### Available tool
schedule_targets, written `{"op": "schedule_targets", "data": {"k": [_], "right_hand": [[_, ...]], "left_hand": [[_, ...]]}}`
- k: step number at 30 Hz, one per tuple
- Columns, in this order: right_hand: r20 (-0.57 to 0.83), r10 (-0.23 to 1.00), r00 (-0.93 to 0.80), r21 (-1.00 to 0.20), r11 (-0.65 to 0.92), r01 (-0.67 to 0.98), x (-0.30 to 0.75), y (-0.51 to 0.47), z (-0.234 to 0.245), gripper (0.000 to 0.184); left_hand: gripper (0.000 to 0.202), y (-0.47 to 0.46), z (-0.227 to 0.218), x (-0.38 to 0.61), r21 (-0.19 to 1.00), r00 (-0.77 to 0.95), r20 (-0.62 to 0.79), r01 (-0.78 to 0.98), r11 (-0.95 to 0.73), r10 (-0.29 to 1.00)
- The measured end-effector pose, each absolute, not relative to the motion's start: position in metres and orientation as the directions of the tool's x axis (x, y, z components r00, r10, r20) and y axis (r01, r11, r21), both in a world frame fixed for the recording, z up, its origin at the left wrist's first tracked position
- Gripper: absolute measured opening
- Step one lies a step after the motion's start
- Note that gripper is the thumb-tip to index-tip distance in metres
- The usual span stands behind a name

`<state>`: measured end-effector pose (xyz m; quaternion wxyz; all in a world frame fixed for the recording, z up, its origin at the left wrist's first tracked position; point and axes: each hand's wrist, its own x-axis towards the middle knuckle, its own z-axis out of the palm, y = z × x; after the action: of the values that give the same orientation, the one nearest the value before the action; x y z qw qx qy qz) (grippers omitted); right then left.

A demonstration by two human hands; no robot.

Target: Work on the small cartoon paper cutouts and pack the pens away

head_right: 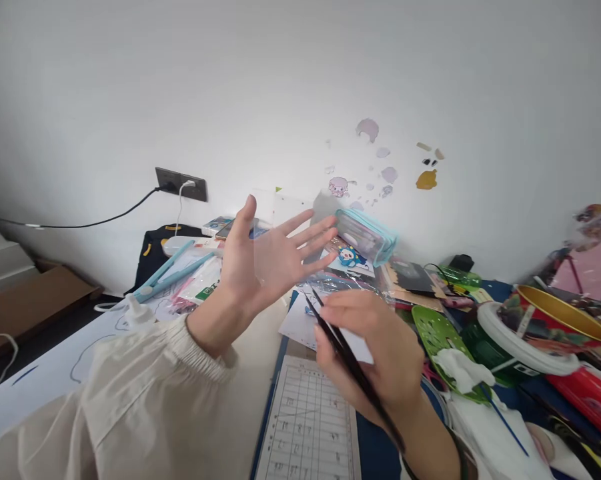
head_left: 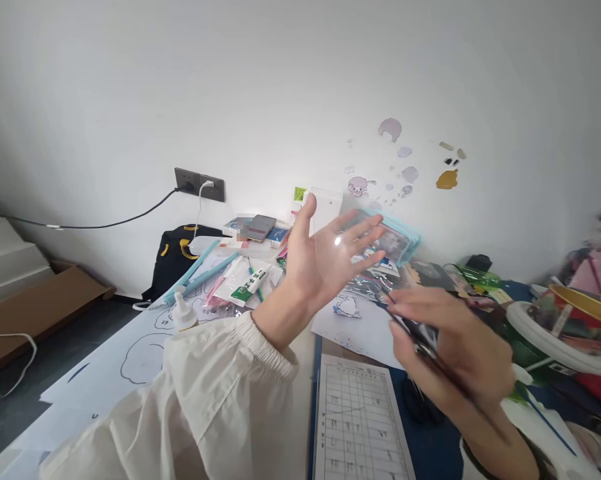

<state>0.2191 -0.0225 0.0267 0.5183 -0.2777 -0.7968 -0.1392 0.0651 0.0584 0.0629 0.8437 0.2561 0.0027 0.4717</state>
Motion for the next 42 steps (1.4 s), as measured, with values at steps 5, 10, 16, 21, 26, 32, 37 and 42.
{"op": "schedule_targets", "data": {"k": [5,10,16,21,26,32,37,42], "right_hand": [[0.607,0.421,-0.674,0.367,0.603,0.708,0.228,-0.04,-0.026,0.017],[0.4,0.568,-0.719,0.492,0.529,0.691,0.223,-0.039,-0.061,0.022],[0.715,0.666,-0.214,-0.222,0.506,0.833,0.196,-0.056,-0.001,0.016],[0.897,0.44,-0.049,-0.192,0.487,0.852,0.167,-0.042,0.019,0.02],[0.93,0.368,0.004,-0.191,0.472,0.861,0.161,-0.027,0.008,0.015],[0.919,0.391,0.043,-0.253,0.502,0.827,0.162,-0.024,0.011,0.014],[0.895,0.435,0.101,-0.336,0.505,0.795,0.168,-0.02,0.01,0.014],[0.878,0.458,0.137,-0.37,0.47,0.801,0.178,-0.014,0.009,0.013]], "left_hand": [[0.075,0.064,0.059,0.068,0.537,0.545,0.269,-0.769,0.346,0.794],[0.079,0.06,0.056,0.075,0.629,0.54,0.29,-0.73,0.268,0.79],[0.078,0.052,0.053,0.084,0.702,0.516,0.295,-0.688,0.184,0.805],[0.075,0.047,0.048,0.092,0.706,0.439,0.286,-0.698,0.123,0.852],[0.073,0.045,0.045,0.094,0.706,0.388,0.284,-0.704,0.082,0.877],[0.075,0.046,0.045,0.095,0.709,0.389,0.253,-0.697,0.104,0.886],[0.082,0.047,0.045,0.095,0.707,0.473,0.217,-0.679,0.197,0.854],[0.08,0.045,0.045,0.095,0.721,0.568,0.21,-0.639,0.266,0.796]]}}
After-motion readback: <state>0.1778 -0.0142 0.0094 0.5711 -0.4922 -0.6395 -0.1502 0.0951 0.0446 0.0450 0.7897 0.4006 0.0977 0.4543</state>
